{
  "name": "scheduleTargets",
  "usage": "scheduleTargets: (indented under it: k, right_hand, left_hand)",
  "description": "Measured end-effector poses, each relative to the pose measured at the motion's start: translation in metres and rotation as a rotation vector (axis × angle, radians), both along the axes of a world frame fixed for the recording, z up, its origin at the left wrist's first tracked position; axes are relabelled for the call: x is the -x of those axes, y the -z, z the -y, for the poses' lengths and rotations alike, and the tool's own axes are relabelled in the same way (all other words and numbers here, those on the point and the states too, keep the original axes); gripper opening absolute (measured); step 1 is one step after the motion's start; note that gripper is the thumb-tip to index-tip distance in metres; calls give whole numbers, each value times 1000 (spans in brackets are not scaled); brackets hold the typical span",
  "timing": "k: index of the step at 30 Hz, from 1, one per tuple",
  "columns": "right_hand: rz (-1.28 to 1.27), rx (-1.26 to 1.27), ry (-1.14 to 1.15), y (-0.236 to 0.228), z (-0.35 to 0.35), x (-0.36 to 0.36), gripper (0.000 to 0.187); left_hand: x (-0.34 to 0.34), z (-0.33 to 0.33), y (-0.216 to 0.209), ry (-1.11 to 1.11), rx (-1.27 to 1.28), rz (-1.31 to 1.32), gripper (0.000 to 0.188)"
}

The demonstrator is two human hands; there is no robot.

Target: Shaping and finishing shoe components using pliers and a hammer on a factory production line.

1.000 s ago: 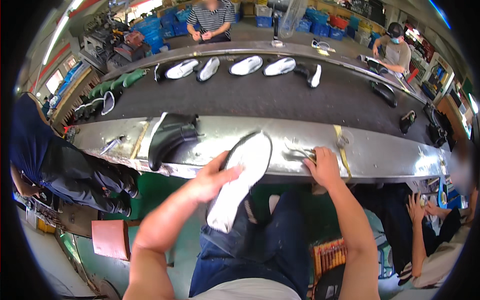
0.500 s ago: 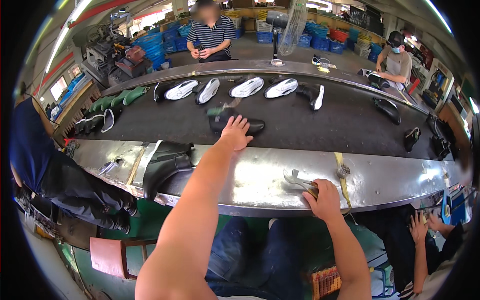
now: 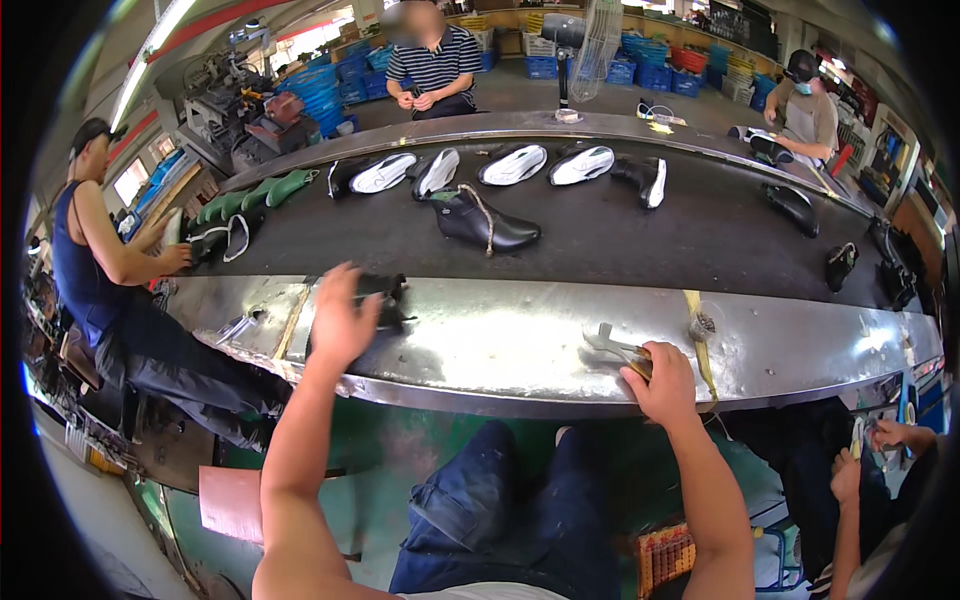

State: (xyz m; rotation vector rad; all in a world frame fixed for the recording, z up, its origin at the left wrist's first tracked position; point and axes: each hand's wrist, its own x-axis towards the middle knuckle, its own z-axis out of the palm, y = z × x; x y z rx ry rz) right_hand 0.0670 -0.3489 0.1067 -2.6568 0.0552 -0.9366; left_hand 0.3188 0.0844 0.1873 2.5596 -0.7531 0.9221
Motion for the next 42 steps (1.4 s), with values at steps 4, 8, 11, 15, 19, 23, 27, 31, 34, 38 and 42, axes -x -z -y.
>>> scheduleTargets:
  k: [4,8,11,15,19,23,27,31,34,38,42]
  right_hand:
    - [-13,6,21,-3,-5,-1,46]
    - [-40,-21,47,0,-6,2,44]
    - [-38,-33,68,-1,-6,3,44]
    - [-61,-49,111,-3,-10,1,45]
    - [-62,-31,137,4,-6,1,45]
    - [-66,-33,148,0,-14,0,45]
    - [-106,-77,205,-3,-11,-1,45]
    - [-122,-58,234,3,-12,0,46]
    - [-109,-51,214,1,-13,-3,46]
    - [-113,-44,194,-3,-14,-3,49]
    - [-97,-37,225,3,-10,-2,47]
  left_hand:
    - [34,-93,21,-276,172,-293,71]
    - [30,-100,23,-65,506,-845,75]
    - [41,-94,11,-131,391,-729,63]
    - [37,-93,-23,-97,1065,-1256,43]
    - [98,-86,-33,169,1151,-833,41]
    - [106,-113,6,656,1692,-864,52]
    - [148,-84,55,821,1367,-1313,57]
    - [239,-29,94,579,902,-1337,56]
    - [301,4,130,576,721,-1207,105]
    - [328,29,137,313,82,-1577,109]
    - [296,61,158,442,-175,-1128,106]
